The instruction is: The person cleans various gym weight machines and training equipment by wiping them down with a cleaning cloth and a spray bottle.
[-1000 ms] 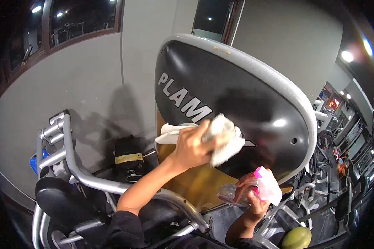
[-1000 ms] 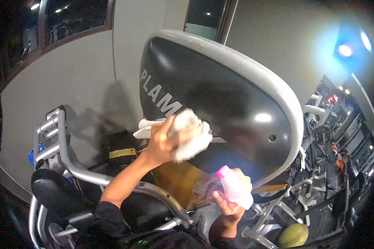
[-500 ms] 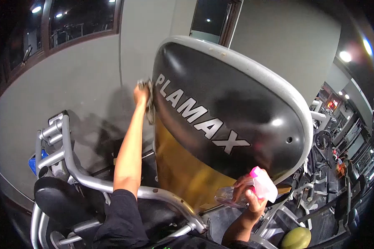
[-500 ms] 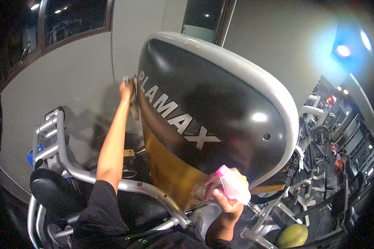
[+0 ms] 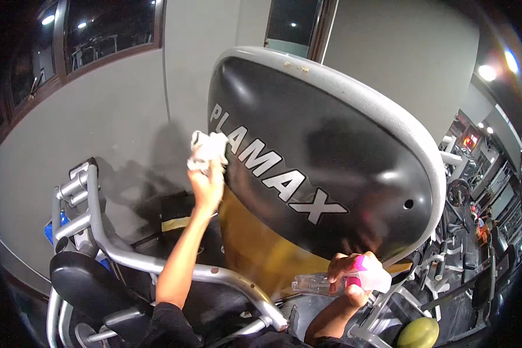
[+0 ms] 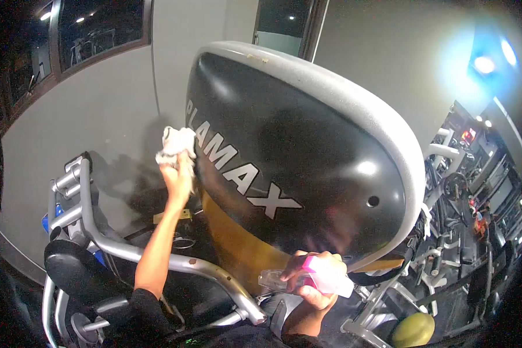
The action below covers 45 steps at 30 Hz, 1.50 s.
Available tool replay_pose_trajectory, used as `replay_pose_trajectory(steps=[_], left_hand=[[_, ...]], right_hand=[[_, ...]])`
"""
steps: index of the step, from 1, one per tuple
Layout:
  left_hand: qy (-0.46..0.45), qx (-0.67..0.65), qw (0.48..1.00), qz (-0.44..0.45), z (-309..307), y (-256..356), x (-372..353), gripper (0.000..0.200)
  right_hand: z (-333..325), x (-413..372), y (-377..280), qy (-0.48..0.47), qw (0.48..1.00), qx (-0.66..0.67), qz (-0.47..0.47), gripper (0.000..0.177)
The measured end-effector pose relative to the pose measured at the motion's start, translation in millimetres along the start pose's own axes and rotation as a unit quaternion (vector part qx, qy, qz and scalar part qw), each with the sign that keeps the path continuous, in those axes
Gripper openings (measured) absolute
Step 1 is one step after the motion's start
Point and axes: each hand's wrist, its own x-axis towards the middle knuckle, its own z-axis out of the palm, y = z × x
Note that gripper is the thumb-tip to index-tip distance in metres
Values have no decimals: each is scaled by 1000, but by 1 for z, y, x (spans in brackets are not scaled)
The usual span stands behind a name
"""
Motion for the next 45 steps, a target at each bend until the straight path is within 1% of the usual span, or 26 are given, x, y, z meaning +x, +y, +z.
replay_pose_trajectory(steps=[2, 3, 4, 6, 7, 9, 10, 11, 12, 14, 16, 17, 18, 20, 22, 24, 26, 27, 28, 30, 32, 33, 35, 38, 40, 45], left_hand=[[-29, -4, 998, 52, 15, 34, -29, 19], [-46, 135, 967, 212, 14, 41, -36, 20], [-63, 268, 890, 363, 12, 45, -43, 22], [-100, 189, 897, 387, 23, 43, -69, 24], [-101, 191, 897, 385, 22, 43, -86, 24], [-249, 142, 895, 341, 16, 46, -124, 19], [-320, 116, 886, 316, 13, 47, -136, 17], [-374, 237, 815, 375, 7, 47, -141, 18], [-371, 237, 816, 375, 1, 38, -139, 18], [-298, 101, 924, 219, -10, 10, -122, 24], [-188, 254, 914, 254, -3, 49, -71, 24], [-114, 187, 957, 193, -3, 39, -51, 16], [-9, 201, 940, 274, 0, 35, -29, 18], [146, 103, 982, 57, -13, -36, 6, 23], [142, 48, 987, -60, -23, -63, 38, 33], [106, 133, 977, -129, -24, -85, 45, 40], [115, 140, 978, -102, -22, -109, 42, 40], [149, 85, 981, -96, -15, -108, 36, 39], [148, 84, 981, -95, -13, -106, 31, 39], [150, 64, 976, -144, -16, -97, 20, 38], [120, 98, 969, -194, -16, -62, 7, 40], [109, 88, 973, -185, -18, -59, -2, 38], [93, 76, 976, -179, -17, -45, -22, 38], [61, 54, 964, -254, -22, -36, -58, 42], [70, 46, 966, -246, -21, -31, -67, 40], [108, 10, 971, -211, -18, -16, -69, 32]], right_hand=[[-1, -2, 1, 8, 1000, 16, -4, 42], [-2, -2, 1, 8, 1000, 18, -7, 42], [-2, -3, 2, 9, 1000, 20, -11, 43], [0, -3, -1, 17, 1000, 6, 4, 42], [0, -4, -2, 20, 999, -28, 14, 41], [2, -4, -5, 24, 993, -108, 28, 43], [2, -4, -7, 23, 993, -108, 30, 43], [2, -4, -9, 9, 993, -114, 35, 44], [1, -3, -11, -6, 992, -121, 39, 45], [-6, -7, -10, -30, 990, -138, 11, 44], [-5, -13, -12, -15, 990, -140, 1, 41], [-2, -14, -15, -14, 990, -140, 2, 41], [5, -17, -18, 5, 992, -122, 39, 43], [7, -21, -21, 26, 991, -104, 76, 46], [-2, -24, -17, -54, 987, -141, 46, 55], [3, -27, -14, -40, 994, -93, 37, 56], [7, -26, -21, -42, 987, -139, 69, 52], [4, -26, -20, -42, 987, -140, 67, 52], [-1, -27, -19, -50, 983, -169, 52, 51], [-3, -28, -18, -59, 978, -197, 37, 50], [2, -24, -18, -63, 984, -153, 66, 48], [8, -23, -16, -63, 984, -151, 67, 48], [22, -22, -12, -3, 997, -17, 80, 46], [17, -17, -2, -42, 995, 45, 73, 44], [15, -21, 1, -54, 994, 28, 91, 43], [19, -28, 1, -19, 988, 87, 124, 38]])
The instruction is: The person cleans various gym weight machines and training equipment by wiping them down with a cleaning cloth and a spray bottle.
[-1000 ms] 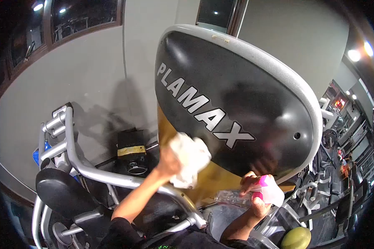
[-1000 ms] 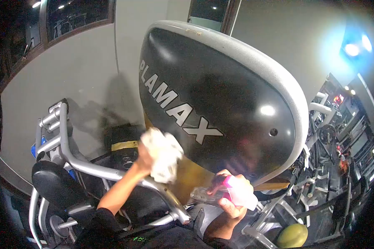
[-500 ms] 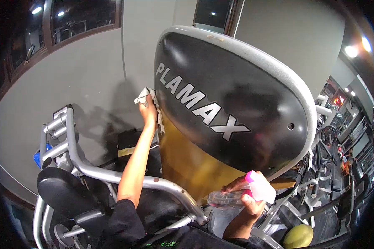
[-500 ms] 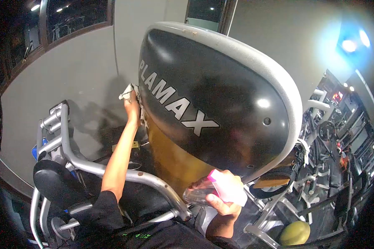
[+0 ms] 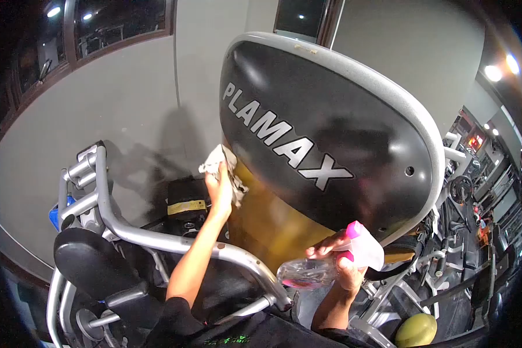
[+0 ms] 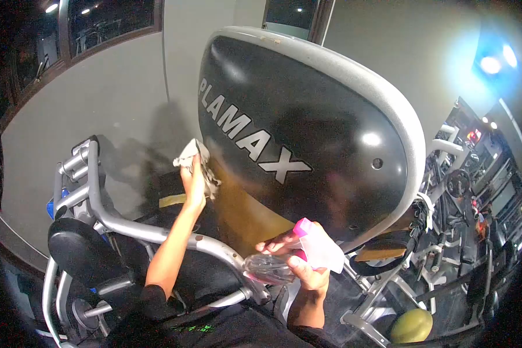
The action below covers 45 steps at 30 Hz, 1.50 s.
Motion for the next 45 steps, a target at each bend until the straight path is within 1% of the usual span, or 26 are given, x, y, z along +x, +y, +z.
replay_pose_trajectory(steps=[1, 3, 4, 5, 7, 8, 13, 15, 18, 21, 24, 25, 27, 28, 29, 31, 32, 33, 35, 37, 38, 40, 41, 42, 43, 45], left_hand=[[3, 12, 1000, 4, 0, 2, 10, 32], [-2, 41, 997, 69, 3, 1, 34, 32], [-15, 88, 996, 23, 2, 5, 40, 33], [-18, 86, 996, 23, 6, 7, 42, 33], [-5, 33, 998, 56, 14, 9, 44, 33], [6, 29, 998, 63, 16, 9, 42, 33], [11, 45, 998, 45, 9, -1, 44, 34], [3, 67, 997, 49, 8, -4, 49, 35], [-8, 13, 997, 72, 16, -1, 56, 32], [9, 5, 997, 71, 19, -8, 69, 31], [58, -20, 993, 97, 23, -22, 81, 31], [56, -20, 994, 97, 21, -30, 85, 31], [66, 22, 995, 70, 16, -39, 91, 32], [78, 47, 989, 112, 17, -42, 88, 34], [77, 47, 989, 113, 14, -44, 85, 34], [26, 83, 988, 126, 6, -44, 75, 34], [13, 103, 990, 97, 2, -41, 60, 34], [7, 110, 988, 104, 1, -37, 44, 35], [29, 130, 974, 184, 1, -37, 8, 33], [12, 131, 981, 144, -7, -47, -26, 31], [-20, 133, 983, 126, -10, -45, -46, 29], [-84, 118, 984, 100, -6, -10, -88, 25], [-137, 15, 976, 171, -4, -12, -98, 24], [-171, 89, 940, 281, -4, -9, -105, 24], [-203, 159, 886, 386, -5, -5, -112, 25], [-333, 219, 827, 397, -7, 0, -126, 34]], right_hand=[[-1, 0, -1, 1, 1000, -2, -1, 38], [-2, 0, -2, -30, 999, 2, -18, 35], [0, 0, -6, -35, 999, -28, -10, 38], [5, 2, -9, -33, 999, -30, -11, 38], [16, 12, -10, -28, 987, -154, -37, 41], [10, 14, -3, -60, 988, -133, -53, 47], [13, 15, -5, -73, 986, -138, -50, 52], [14, 15, -9, -73, 987, -140, -7, 46], [14, 14, -7, -65, 990, -127, -5, 42], [12, 12, -2, -78, 987, -138, -41, 39], [12, 12, -6, -79, 990, -109, -37, 39], [11, 11, -6, -78, 990, -109, -38, 39], [7, 10, -6, -91, 985, -139, -47, 40], [7, 9, -6, -91, 985, -139, -48, 40], [8, 8, -7, -81, 985, -141, -57, 40], [6, 7, -5, -71, 985, -141, -67, 41], [2, 7, -4, -67, 981, -164, -75, 40], [0, 7, -2, -63, 977, -186, -83, 38], [0, 7, -2, -51, 977, -187, -84, 36], [2, 6, -1, -37, 978, -188, -84, 34], [2, 5, 0, -19, 985, -159, -70, 34], [1, 2, 0, 4, 991, -125, -55, 34], [-1, 1, -1, 7, 990, -130, -55, 35], [-4, -1, -2, 11, 989, -135, -55, 36], [-12, -6, -1, 17, 990, -133, -54, 36], [-32, -15, 1, -29, 979, -195, -57, 39]])
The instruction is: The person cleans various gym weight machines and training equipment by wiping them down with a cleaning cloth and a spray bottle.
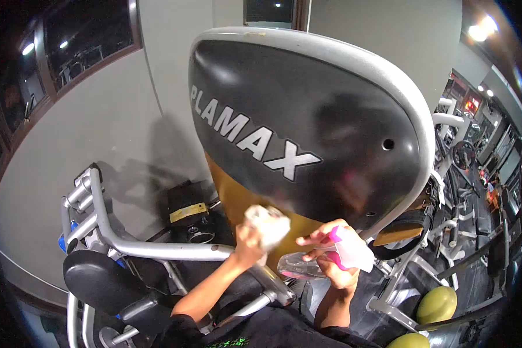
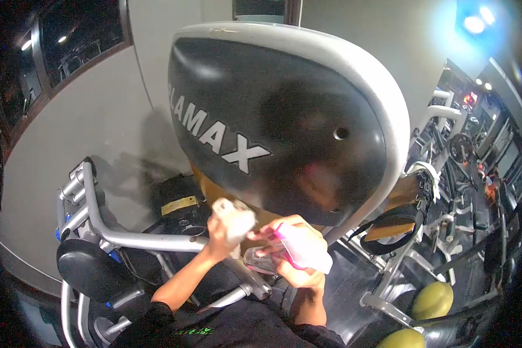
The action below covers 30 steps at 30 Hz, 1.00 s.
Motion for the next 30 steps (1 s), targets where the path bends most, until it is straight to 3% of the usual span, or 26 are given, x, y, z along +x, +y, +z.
replay_pose_trajectory(steps=[2, 4, 5, 6, 8, 13, 14, 16, 17, 18, 19, 20, 21, 22, 26, 28, 30], left_hand=[[-97, 50, 989, 102, 3, 13, 4, 30], [-125, 63, 979, 152, 14, 24, 10, 47], [-131, 59, 977, 155, 18, 29, 12, 43], [-138, 53, 977, 155, 19, 33, 16, 43], [-127, 80, 967, 207, 17, 37, 27, 42], [-31, -62, 967, 245, -1, 56, 64, 37], [-95, -123, 974, 167, -16, 63, 70, 40], [-140, -40, 983, 115, -45, 79, 74, 45], [-71, -221, 968, -92, -39, 75, 69, 46], [1, -384, 876, -291, -33, 72, 66, 48], [0, -387, 876, -289, -33, 79, 85, 48], [70, -260, 952, -144, -34, 81, 113, 47], [138, -120, 983, 7, -37, 87, 151, 45], [202, 26, 967, 156, -40, 93, 183, 44], [155, -18, 969, 192, -37, 101, 257, 50], [108, 51, 971, 207, -29, 108, 268, 49], [71, 115, 979, 156, -12, 122, 258, 45]], right_hand=[[-11, -9, -1, 10, 1000, -28, -1, 37], [-20, -17, -4, 8, 997, -79, -20, 39], [-22, -22, -9, 28, 996, -87, -14, 39], [-11, -23, -19, 140, 990, -14, 14, 39], [-13, -28, -26, 176, 976, 129, -19, 35], [-32, -39, -29, 205, 969, 106, -91, 26], [-34, -38, -30, 215, 970, 78, -78, 29], [-35, -36, -34, 227, 970, 47, -68, 35], [-35, -34, -37, 229, 971, 43, -56, 36], [-34, -32, -40, 230, 971, 40, -45, 37], [-31, -29, -44, 235, 970, 28, -48, 35], [-33, -30, -44, 235, 970, 26, -50, 35], [-37, -32, -42, 209, 975, 33, -63, 27], [-38, -33, -43, 183, 979, 40, -75, 23], [-37, -30, -55, 169, 981, 17, -89, 27], [-36, -28, -60, 165, 981, 13, -97, 29], [-35, -26, -65, 173, 980, 11, -102, 25]])
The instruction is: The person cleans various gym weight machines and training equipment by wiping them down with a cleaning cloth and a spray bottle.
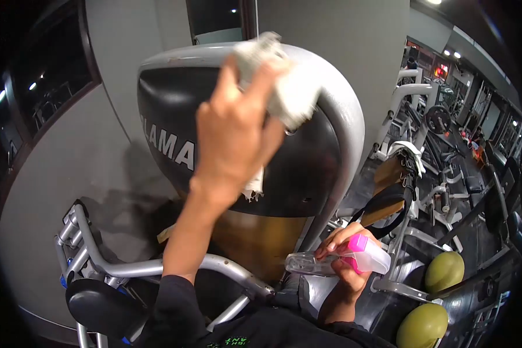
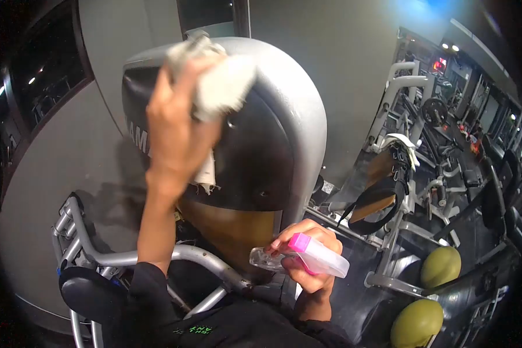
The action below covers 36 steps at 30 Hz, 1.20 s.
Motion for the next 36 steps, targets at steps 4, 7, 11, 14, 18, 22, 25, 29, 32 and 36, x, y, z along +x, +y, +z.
replay_pose_trajectory(steps=[4, 7, 11, 14, 18, 22, 25, 29, 32, 36], left_hand=[[-17, 64, 991, 119, 9, 33, -37, 32], [-80, 47, 973, 209, 9, 49, -83, 27], [-114, -16, 964, 239, 7, 42, -95, 28], [-24, 0, 977, 212, -13, 31, -62, 39], [106, 19, 981, 162, -22, 30, 5, 51], [-39, 22, 998, 34, 8, 40, 3, 57], [-8, 71, 991, 118, 23, 48, -31, 53], [-26, 73, 979, 190, 24, 58, -77, 34], [-71, 15, 982, 174, 34, 63, -124, 30], [-189, -29, 956, 222, 21, 51, -162, 31]], right_hand=[[-3, -1, -8, -13, 1000, 6, -5, 21], [-5, -3, -12, 15, 999, 23, 41, 19], [-12, -5, -14, 3, 1000, -4, 21, 18], [-14, -7, -13, 5, 999, 36, 7, 17], [-16, -5, -13, 1, 998, 68, 12, 18], [-21, -6, -13, -15, 999, 38, 16, 19], [-33, -8, -16, -23, 999, 37, 17, 21], [-52, -14, -14, -2, 998, 52, 36, 24], [-62, -7, -12, -8, 996, 77, 47, 24], [-79, 3, -4, -54, 993, 93, 40, 22]])
